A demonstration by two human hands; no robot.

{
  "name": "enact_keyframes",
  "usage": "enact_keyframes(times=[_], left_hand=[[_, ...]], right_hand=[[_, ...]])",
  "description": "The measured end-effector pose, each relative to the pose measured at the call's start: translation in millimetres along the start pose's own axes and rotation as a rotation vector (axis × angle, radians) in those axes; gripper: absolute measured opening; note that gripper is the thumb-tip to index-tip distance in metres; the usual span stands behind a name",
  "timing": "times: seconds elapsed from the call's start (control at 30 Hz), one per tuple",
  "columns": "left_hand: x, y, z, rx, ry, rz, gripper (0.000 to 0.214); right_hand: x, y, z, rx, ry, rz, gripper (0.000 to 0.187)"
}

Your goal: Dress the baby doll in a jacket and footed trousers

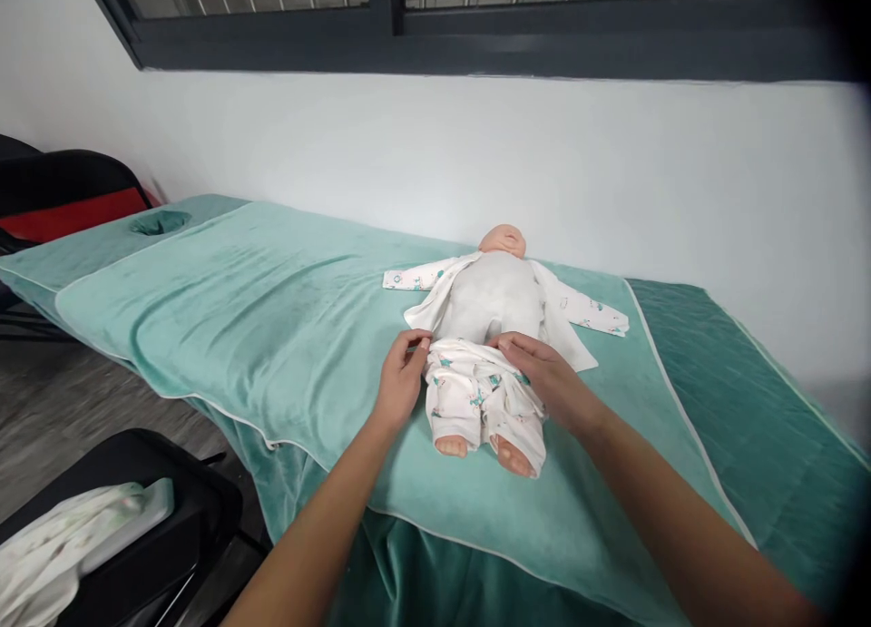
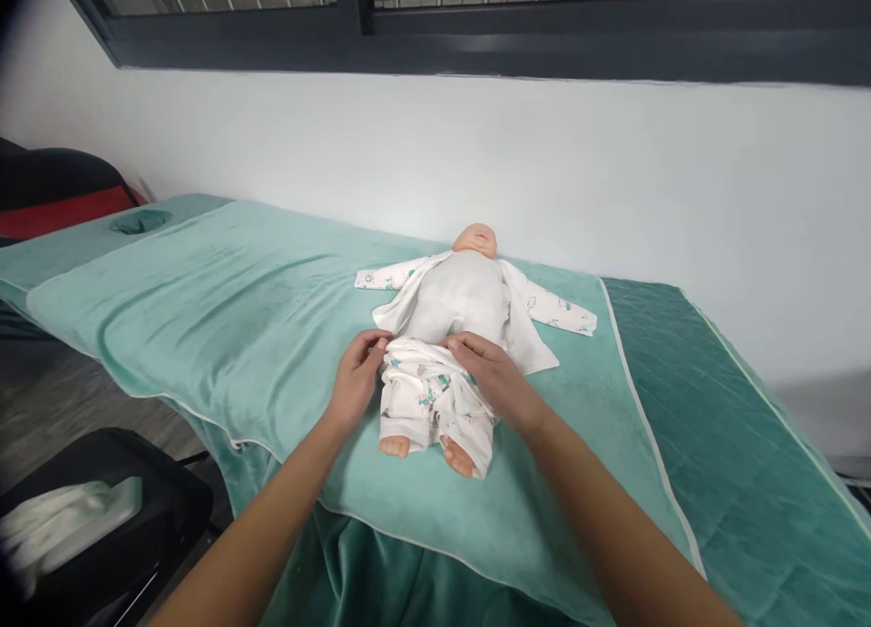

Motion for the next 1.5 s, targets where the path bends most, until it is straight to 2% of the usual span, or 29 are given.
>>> enact_keyframes(times=[0.17,0.27,0.37,0.5,0.57,0.67,0.77,0.87,1.0,1.13,1.2,1.37,1.5], left_hand=[[-14.3,-3.4,-22.2,0.036,-0.314,0.103,0.018],[-12.9,-3.4,-23.4,0.08,-0.421,0.132,0.023],[-12.9,-4.2,-21.1,0.073,-0.43,0.139,0.027],[-15.8,-14.9,-19.1,0.073,-0.383,0.217,0.032],[-15.2,-16.9,-21.9,0.073,-0.409,0.233,0.027],[-11.4,-12.7,-26.3,0.025,-0.486,0.211,0.024],[-5.2,-4.6,-29.9,-0.035,-0.585,0.155,0.023],[-1.7,0.8,-30.2,-0.07,-0.635,0.084,0.017],[-2.4,2.6,-30.1,-0.07,-0.61,0.015,0.014],[-12.2,12.6,-28.7,-0.042,-0.459,-0.049,0.017],[-20.2,16.5,-32.8,-0.023,-0.433,-0.03,0.019],[-53.8,19.3,-36.2,-0.072,-0.32,-0.009,0.024],[-75.3,0.9,-33.4,-0.059,-0.214,0.041,0.025]], right_hand=[[-12.5,-18.9,3.2,0.026,-0.031,0.027,0.031],[-22.1,-21.7,22.4,0.075,0.049,0.079,0.03],[-24.7,-7.7,37.7,0.167,0.203,0.092,0.029],[-15.0,6.7,29.2,0.373,0.267,0.107,0.022],[-8.4,7.0,28.4,0.369,0.288,0.129,0.027],[0.7,12.3,41.8,0.311,0.339,0.111,0.028],[9.8,30.4,55.4,0.26,0.322,0.037,0.024],[19.5,45.4,57.3,0.171,0.212,0.022,0.026],[28.7,46.3,52.4,0.121,0.028,0.055,0.026],[27.4,40.2,44.0,0.235,-0.12,0.05,0.027],[21.1,31.0,45.4,0.348,-0.072,0.1,0.028],[-4.0,2.6,62.2,0.577,0.194,0.239,0.022],[-26.7,-0.7,84.6,0.574,0.329,0.235,0.02]])
Point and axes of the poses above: each hand's wrist, its own x-axis away from the middle knuckle, its own z-axis out of the back of the hand, y = z × x, the point moved 9 cm from there along -x, towards the middle knuckle, and after that the axes turned 6 degrees about z, right-handed, at the moved point
